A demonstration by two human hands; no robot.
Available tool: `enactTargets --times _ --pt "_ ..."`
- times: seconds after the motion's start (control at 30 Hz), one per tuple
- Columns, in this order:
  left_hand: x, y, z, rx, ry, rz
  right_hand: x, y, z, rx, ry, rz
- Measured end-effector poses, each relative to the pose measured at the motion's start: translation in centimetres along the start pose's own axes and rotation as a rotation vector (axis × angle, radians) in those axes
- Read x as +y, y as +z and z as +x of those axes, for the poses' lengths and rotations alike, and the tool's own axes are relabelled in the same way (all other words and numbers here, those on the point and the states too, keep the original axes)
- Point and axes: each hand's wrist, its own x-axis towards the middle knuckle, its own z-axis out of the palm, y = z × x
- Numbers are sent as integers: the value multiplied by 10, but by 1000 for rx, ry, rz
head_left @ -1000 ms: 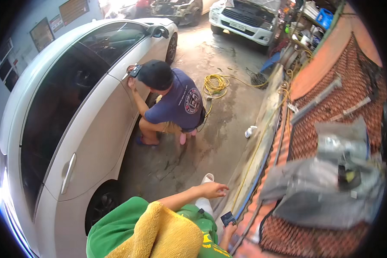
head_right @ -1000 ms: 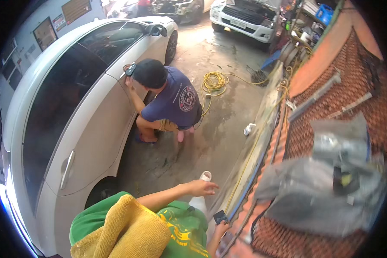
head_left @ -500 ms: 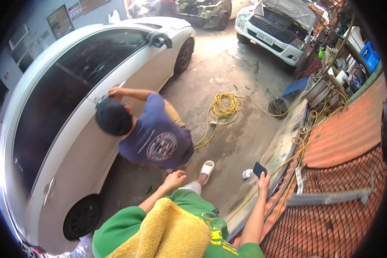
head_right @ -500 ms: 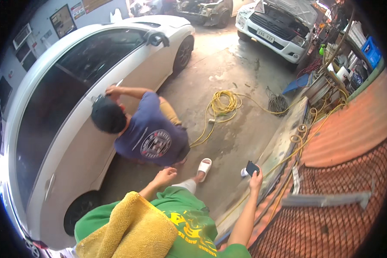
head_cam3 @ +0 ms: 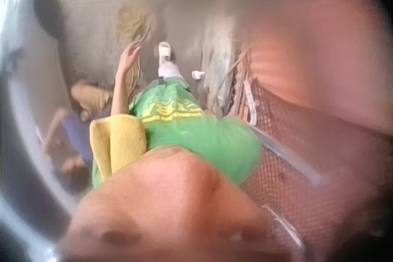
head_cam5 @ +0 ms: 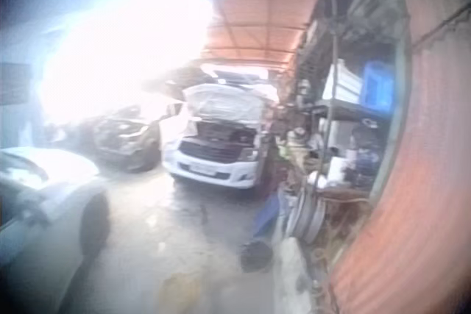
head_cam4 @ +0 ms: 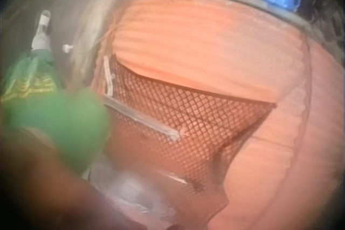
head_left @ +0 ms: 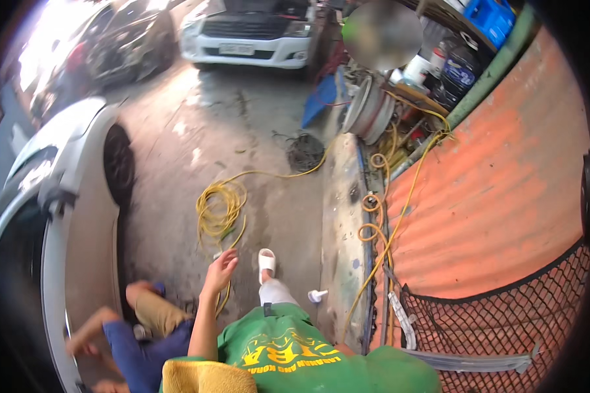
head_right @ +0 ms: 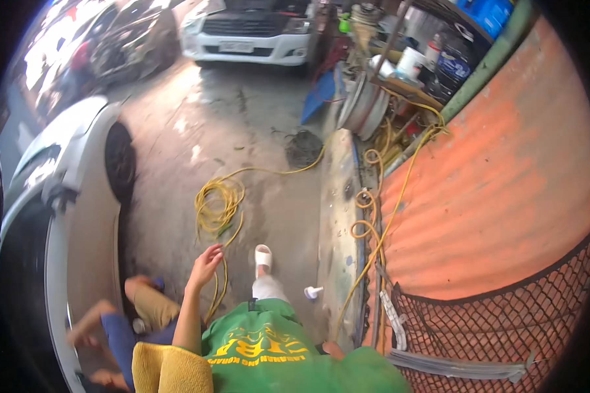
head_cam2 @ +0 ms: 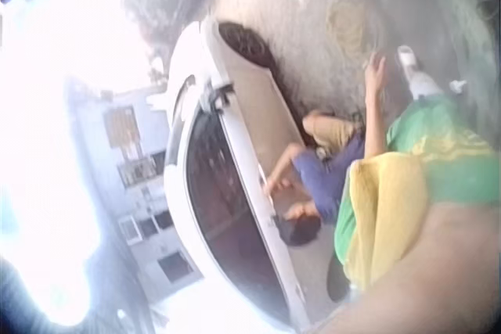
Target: The person applies a carbon fiber wrap to the spoiler of a white car, smoothing it by hand and using a cloth to press it down across the surface.
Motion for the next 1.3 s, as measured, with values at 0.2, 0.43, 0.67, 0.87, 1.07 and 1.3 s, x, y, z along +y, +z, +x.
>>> enactTargets --times 0.2,0.43,0.67,0.87,1.07,1.3 --pt "-83 -14 149 107 -168 310 101 -189 175 183 504 620" --pt "-93 -56 266 -15 -448 283 56 -682 345 820 231 867" --pt "-49 -61 509 -182 -263 497 117 -823 372 1140 180 1063" --pt "58 15 739 -391 30 518 213 -533 369 407 1199 912" --pt "144 23 863 -329 175 562 120 -535 384 364 1130 1595" --pt "127 93 909 -485 13 399 269 -643 482 495 1070 1300"
